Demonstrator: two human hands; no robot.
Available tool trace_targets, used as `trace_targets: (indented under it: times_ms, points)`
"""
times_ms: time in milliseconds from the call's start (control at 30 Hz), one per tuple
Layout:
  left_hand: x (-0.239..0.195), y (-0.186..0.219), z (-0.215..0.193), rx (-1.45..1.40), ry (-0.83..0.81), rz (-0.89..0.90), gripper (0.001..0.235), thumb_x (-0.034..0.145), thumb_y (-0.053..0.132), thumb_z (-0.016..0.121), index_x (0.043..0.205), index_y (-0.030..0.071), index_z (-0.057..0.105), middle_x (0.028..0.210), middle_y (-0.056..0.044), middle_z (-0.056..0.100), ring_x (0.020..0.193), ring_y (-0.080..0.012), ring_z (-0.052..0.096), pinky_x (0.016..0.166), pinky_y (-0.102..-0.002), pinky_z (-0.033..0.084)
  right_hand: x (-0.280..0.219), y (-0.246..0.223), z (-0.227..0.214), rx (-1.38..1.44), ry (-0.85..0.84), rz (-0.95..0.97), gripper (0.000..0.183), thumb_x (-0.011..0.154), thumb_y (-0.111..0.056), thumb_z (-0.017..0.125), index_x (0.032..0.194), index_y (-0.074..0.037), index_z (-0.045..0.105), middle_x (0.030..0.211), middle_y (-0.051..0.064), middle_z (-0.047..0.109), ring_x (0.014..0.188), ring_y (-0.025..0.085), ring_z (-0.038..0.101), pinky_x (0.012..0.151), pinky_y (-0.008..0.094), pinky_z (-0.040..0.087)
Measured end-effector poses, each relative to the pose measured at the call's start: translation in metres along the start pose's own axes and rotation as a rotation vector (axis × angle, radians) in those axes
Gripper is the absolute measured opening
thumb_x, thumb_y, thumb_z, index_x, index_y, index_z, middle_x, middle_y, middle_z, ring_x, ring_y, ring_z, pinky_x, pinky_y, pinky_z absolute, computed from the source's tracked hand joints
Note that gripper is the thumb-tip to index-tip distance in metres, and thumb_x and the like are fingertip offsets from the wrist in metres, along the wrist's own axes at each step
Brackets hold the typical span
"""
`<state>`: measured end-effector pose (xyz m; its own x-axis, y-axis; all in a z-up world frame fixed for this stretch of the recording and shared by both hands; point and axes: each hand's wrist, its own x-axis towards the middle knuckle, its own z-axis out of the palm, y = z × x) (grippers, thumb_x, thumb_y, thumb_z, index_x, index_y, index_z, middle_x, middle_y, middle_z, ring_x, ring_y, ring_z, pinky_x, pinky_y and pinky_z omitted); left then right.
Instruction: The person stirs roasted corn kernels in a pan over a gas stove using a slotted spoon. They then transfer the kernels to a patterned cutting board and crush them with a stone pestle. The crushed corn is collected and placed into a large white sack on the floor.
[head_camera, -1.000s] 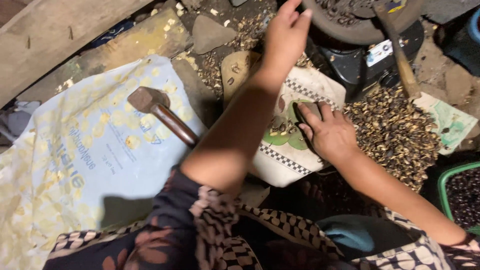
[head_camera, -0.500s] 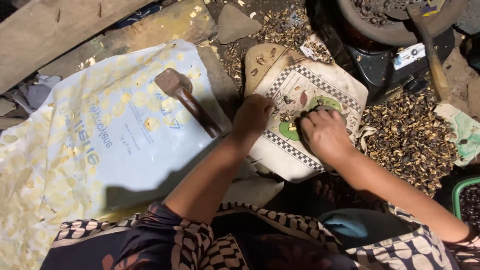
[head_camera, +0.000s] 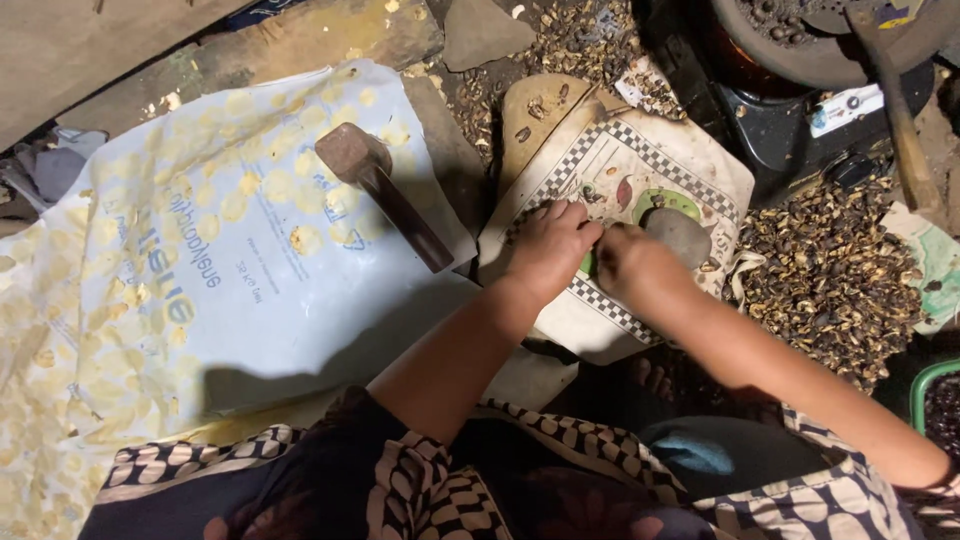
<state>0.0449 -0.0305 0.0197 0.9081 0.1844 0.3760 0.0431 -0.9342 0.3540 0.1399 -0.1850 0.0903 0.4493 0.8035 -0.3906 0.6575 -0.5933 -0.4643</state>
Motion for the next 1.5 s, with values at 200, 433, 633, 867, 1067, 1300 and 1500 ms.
trace_targets:
  times_ms: [200, 433, 633, 867, 1067, 1300, 1500]
  points:
    - [0.034, 0.012, -0.087, -0.441, -0.262, -0.411, 0.014, 0.088, 0.021, 0.064, 0.097, 0.011, 0.058, 0.088, -0.014, 0.062, 0.094, -0.0395, 0.065, 0.076, -0.049, 0.053, 0.005, 0.005, -0.058, 1.174, -0.044, 0.237, 0.018, 0.094, -0.003, 0.051, 0.106, 0.002, 0.064, 0.086, 0.010, 0.059, 0.071, 0.016, 0.060, 0.059, 0.025, 0.050]
    - [-0.002, -0.060, -0.006, -1.049, -0.026, -1.091, 0.011, 0.093, 0.017, 0.067, 0.090, 0.006, 0.065, 0.065, -0.011, 0.066, 0.055, -0.0183, 0.068, 0.044, -0.027, 0.055, 0.035, -0.024, -0.030, 0.373, 0.065, -0.163, 0.022, 0.082, -0.014, 0.076, 0.103, -0.016, 0.077, 0.092, 0.013, 0.075, 0.090, 0.037, 0.075, 0.078, 0.046, 0.059]
    - [-0.005, -0.062, -0.037, -0.704, -0.210, -0.915, 0.038, 0.092, 0.047, 0.072, 0.104, 0.012, 0.074, 0.087, -0.015, 0.074, 0.089, -0.0312, 0.074, 0.077, -0.044, 0.057, 0.067, -0.011, 0.022, -0.142, 0.137, -0.256, 0.023, 0.089, -0.024, 0.069, 0.105, -0.008, 0.072, 0.086, 0.013, 0.070, 0.077, 0.035, 0.076, 0.067, 0.044, 0.062]
    - [-0.002, -0.063, -0.042, -0.693, -0.265, -0.819, 0.012, 0.092, 0.020, 0.068, 0.101, 0.019, 0.076, 0.078, -0.004, 0.075, 0.080, -0.0207, 0.076, 0.072, -0.036, 0.060, 0.031, -0.059, -0.043, 0.525, -0.153, 0.121, 0.024, 0.096, -0.008, 0.060, 0.117, -0.010, 0.071, 0.088, 0.017, 0.075, 0.069, 0.025, 0.073, 0.056, 0.031, 0.055]
    - [-0.002, -0.053, -0.033, -0.635, -0.273, -0.934, 0.030, 0.095, 0.040, 0.060, 0.081, 0.019, 0.077, 0.070, -0.004, 0.074, 0.075, -0.0217, 0.074, 0.074, -0.035, 0.057, 0.037, -0.052, -0.019, -0.012, -0.159, -0.076, 0.027, 0.093, -0.026, 0.066, 0.117, -0.016, 0.074, 0.101, 0.018, 0.075, 0.095, 0.042, 0.075, 0.084, 0.053, 0.061]
    - [0.000, -0.038, -0.052, -1.801, -0.216, -1.425, 0.042, 0.105, 0.042, 0.057, 0.127, 0.008, 0.067, 0.130, -0.014, 0.061, 0.134, -0.0330, 0.055, 0.116, -0.055, 0.040, 0.043, -0.068, -0.072, 0.186, -0.004, 0.054, 0.024, 0.093, -0.029, 0.066, 0.113, -0.017, 0.074, 0.101, 0.021, 0.076, 0.102, 0.047, 0.071, 0.094, 0.059, 0.055]
    - [-0.001, -0.046, -0.047, -2.152, -0.236, -1.286, 0.008, 0.094, 0.006, 0.062, 0.089, 0.010, 0.057, 0.070, 0.005, 0.050, 0.057, -0.0017, 0.051, 0.047, -0.008, 0.036, 0.092, -0.032, 0.003, -0.012, 0.091, -0.066, 0.025, 0.094, -0.033, 0.066, 0.111, -0.014, 0.070, 0.102, 0.013, 0.073, 0.101, 0.044, 0.072, 0.106, 0.071, 0.039]
